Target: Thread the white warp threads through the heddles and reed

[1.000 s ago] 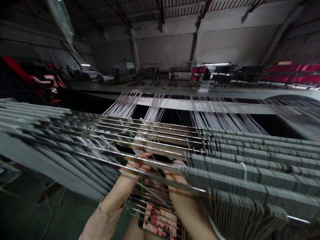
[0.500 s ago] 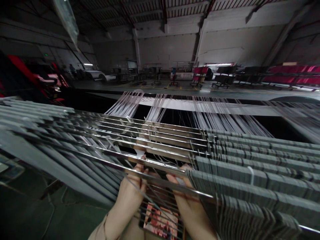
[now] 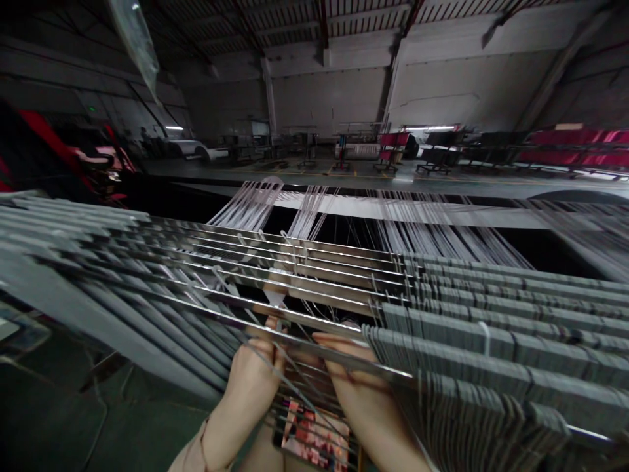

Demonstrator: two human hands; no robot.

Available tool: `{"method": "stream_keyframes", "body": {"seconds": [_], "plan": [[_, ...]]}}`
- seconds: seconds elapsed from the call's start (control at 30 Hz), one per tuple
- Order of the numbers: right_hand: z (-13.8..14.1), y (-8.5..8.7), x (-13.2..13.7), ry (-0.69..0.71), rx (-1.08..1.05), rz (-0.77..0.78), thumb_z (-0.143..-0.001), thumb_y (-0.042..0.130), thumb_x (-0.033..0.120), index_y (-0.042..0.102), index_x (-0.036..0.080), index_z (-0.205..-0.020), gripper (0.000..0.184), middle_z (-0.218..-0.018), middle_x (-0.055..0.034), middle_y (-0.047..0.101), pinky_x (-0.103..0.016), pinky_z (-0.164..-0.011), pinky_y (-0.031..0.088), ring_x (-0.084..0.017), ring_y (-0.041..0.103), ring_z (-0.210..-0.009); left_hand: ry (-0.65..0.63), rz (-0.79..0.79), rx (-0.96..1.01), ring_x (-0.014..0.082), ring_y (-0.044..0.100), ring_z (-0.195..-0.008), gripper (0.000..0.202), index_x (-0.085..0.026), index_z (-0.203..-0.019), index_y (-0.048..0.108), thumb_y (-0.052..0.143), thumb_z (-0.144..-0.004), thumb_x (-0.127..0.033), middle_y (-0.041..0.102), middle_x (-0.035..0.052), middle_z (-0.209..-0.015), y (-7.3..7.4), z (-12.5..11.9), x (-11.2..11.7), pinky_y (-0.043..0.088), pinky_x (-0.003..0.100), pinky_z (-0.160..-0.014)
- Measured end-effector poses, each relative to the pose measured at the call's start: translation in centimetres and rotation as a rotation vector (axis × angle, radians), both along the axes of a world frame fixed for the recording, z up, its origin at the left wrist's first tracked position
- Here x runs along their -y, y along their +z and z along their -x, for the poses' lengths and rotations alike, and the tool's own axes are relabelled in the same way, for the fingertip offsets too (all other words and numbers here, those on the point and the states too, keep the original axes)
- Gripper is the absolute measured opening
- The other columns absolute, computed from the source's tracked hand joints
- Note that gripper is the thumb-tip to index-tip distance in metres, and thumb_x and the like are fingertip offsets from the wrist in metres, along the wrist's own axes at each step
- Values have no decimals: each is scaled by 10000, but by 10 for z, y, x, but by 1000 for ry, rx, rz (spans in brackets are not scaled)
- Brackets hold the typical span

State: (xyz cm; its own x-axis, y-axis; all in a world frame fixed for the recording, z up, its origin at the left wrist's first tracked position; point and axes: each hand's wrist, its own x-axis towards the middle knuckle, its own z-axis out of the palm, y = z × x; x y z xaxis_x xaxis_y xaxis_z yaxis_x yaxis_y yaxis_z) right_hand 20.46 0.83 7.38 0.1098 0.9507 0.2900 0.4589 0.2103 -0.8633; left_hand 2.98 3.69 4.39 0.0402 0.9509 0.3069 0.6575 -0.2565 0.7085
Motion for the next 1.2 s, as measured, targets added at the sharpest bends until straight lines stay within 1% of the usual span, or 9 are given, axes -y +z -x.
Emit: {"method": "stream_keyframes", "body": {"seconds": [0.1,0.2,0.37,0.47,0.63,0.77,0.93,1.1,1.2], "plan": [[-2,0,2,-17,-11,-11,-854,510,392,780,225,-878,319,-983,-106,760,-474,-937,538,-282,710,-969,-97,-23,142,205,673,-621,228,-167,-895,710,521,-843,-284,719,74,-683,-4,-4,-12,545,276,-612],[0,0,2,-6,-15,-16,-845,545,399,785,227,-875,297,-963,-101,764,-411,-844,592,-269,722,-938,-207,-31,217,156,656,-567,283,-191,-887,708,445,-915,-294,701,25,-652,9,-8,-1,532,226,-561],[8,-9,-7,-49,-17,-93,-837,551,462,770,269,-723,313,-843,-58,773,-357,-787,609,-239,736,-846,-365,-113,112,225,685,-893,293,-222,-932,726,465,-836,-130,728,73,-922,26,-5,27,543,331,-815],[3,-9,-4,-123,-8,-137,-799,593,504,739,264,-636,325,-776,-48,766,-338,-716,625,-233,737,-745,-261,6,291,252,645,-994,236,-211,-892,719,526,-782,-133,709,92,-992,20,-7,9,505,395,-918],[-18,13,30,-125,97,-154,-754,699,418,782,286,-792,160,-830,-28,773,-272,-695,623,-230,744,-770,-214,254,623,158,634,-608,219,-131,-912,677,589,-806,-302,696,67,-755,13,-7,-25,519,254,-551],[-17,17,44,167,230,-147,-847,614,330,769,308,-975,203,-957,-5,772,-244,-801,596,-205,738,-881,-284,346,745,76,486,-449,234,-128,-853,677,610,-811,-348,590,-11,-570,25,4,11,362,166,-439],[-5,3,29,273,279,-58,-886,584,290,740,252,-927,165,-903,-22,761,-220,-757,589,-187,729,-857,-457,248,381,157,604,-676,196,-182,-777,714,573,-861,-289,678,35,-702,31,7,62,451,244,-657],[-22,-5,42,68,279,-315,-863,626,245,702,263,-871,78,-849,31,738,-104,-791,536,-114,725,-798,-317,208,513,186,632,-764,216,-162,-883,675,521,-884,-313,663,66,-855,13,5,36,500,275,-696],[-34,-11,58,-29,331,-459,-868,620,219,690,295,-1006,173,-932,51,749,-81,-880,488,-95,725,-848,-145,-3,242,259,647,-961,274,-152,-1072,659,477,-884,-232,658,142,-1067,3,3,14,499,367,-842]]}}
